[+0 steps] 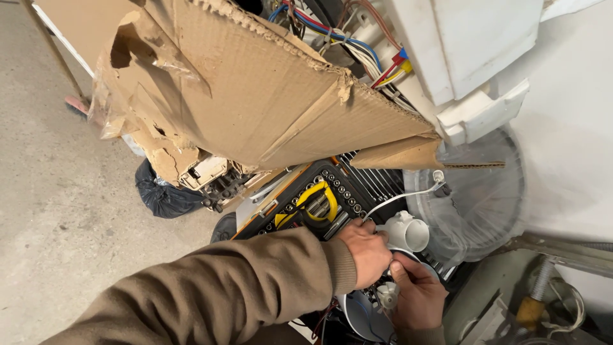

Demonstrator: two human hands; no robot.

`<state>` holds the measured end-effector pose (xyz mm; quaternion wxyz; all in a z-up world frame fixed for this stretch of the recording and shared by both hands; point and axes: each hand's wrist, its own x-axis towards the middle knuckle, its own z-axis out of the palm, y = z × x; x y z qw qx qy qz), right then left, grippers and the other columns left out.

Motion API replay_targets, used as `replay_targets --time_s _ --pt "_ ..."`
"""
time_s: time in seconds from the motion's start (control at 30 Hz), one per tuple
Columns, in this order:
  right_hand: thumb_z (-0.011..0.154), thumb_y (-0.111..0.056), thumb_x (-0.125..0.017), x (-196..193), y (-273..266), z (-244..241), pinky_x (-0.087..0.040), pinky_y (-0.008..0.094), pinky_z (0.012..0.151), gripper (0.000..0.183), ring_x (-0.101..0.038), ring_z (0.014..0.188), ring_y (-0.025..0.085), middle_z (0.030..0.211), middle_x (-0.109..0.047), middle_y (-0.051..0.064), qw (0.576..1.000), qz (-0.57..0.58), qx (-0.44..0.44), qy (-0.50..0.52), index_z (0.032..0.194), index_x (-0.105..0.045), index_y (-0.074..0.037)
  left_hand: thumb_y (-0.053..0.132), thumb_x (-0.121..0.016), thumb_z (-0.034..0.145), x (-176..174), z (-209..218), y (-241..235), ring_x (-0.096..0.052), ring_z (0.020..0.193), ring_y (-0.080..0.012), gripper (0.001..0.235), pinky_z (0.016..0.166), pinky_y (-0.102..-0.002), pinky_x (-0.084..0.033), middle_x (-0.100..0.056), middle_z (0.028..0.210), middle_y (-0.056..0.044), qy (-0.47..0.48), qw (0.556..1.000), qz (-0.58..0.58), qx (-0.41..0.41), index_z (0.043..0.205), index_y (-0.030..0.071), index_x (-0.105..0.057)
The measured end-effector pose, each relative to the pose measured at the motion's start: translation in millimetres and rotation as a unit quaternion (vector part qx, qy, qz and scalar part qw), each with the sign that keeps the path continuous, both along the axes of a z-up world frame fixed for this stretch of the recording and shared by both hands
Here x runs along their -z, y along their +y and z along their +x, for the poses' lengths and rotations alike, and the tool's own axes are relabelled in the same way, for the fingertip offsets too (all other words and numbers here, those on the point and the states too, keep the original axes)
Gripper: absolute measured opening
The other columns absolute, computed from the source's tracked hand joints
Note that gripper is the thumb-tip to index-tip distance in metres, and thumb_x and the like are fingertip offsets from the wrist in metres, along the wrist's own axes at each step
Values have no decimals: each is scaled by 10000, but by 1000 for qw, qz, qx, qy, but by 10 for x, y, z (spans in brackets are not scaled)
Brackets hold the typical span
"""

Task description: The recorder is disassembling and inspecting electrical components, including a fan unit and a circuit board, from a dishwasher in a workshop.

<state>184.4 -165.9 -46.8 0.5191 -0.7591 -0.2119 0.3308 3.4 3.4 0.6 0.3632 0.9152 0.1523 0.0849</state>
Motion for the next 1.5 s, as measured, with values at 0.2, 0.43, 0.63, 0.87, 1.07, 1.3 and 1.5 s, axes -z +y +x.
replay_targets --time_s 0.2,0.43,0.63,0.87,1.07,1.3,1.5 --pt "922 -11 -702 -109 45 -61 -540 289 838 240 -673 917 151 1037 -746 108 1000 -18 -14 7 1151 -726 58 185 -702 750 -51 6 26 -639 1057 -360 172 922 -504 -500 -734 987 -142 24 1000 3 16 841 77 -799" --pt "919 0 -699 -67 37 -71 -547 289 827 245 -676 910 154 1040 -748 116 1000 -4 -11 15 1154 -728 63 202 -726 727 -82 -6 33 -624 1096 -347 191 909 -525 -494 -699 1142 -129 28 1000 -2 7 856 85 -803" --pt "909 3 -709 -130 93 -140 -549 293 809 245 -680 908 155 1039 -752 121 1000 -8 -9 4 1144 -735 66 197 -716 743 -45 11 27 -625 1112 -339 186 921 -499 -501 -696 1162 -123 35 999 -2 17 870 96 -806" --pt "914 -5 -717 -152 99 -152 -555 292 820 244 -685 903 158 1027 -758 129 999 -20 -26 -27 1145 -741 70 200 -715 737 -161 -36 74 -611 1125 -339 194 928 -508 -483 -687 1165 -120 52 998 -17 24 877 95 -799" --pt "900 5 -726 -150 106 -200 -551 290 840 259 -685 920 153 1048 -754 126 999 16 -19 -28 1148 -734 77 182 -703 740 -105 -9 37 -606 1126 -340 207 912 -506 -486 -674 1194 -126 48 998 -25 21 902 96 -798" --pt "916 -19 -713 -232 224 -245 -562 287 810 206 -692 875 149 998 -766 112 997 -10 -27 -67 1100 -745 67 161 -698 733 4 -58 59 -592 1138 -349 199 940 -503 -489 -661 1211 -129 20 1000 -3 11 891 89 -795" --pt "959 -67 -684 -422 330 -428 -543 265 762 207 -665 827 116 947 -759 83 996 -24 -25 -86 1107 -756 59 126 -690 731 52 -103 62 -596 1145 -343 174 981 -511 -486 -653 1244 -107 9 1000 9 -1 870 83 -785"
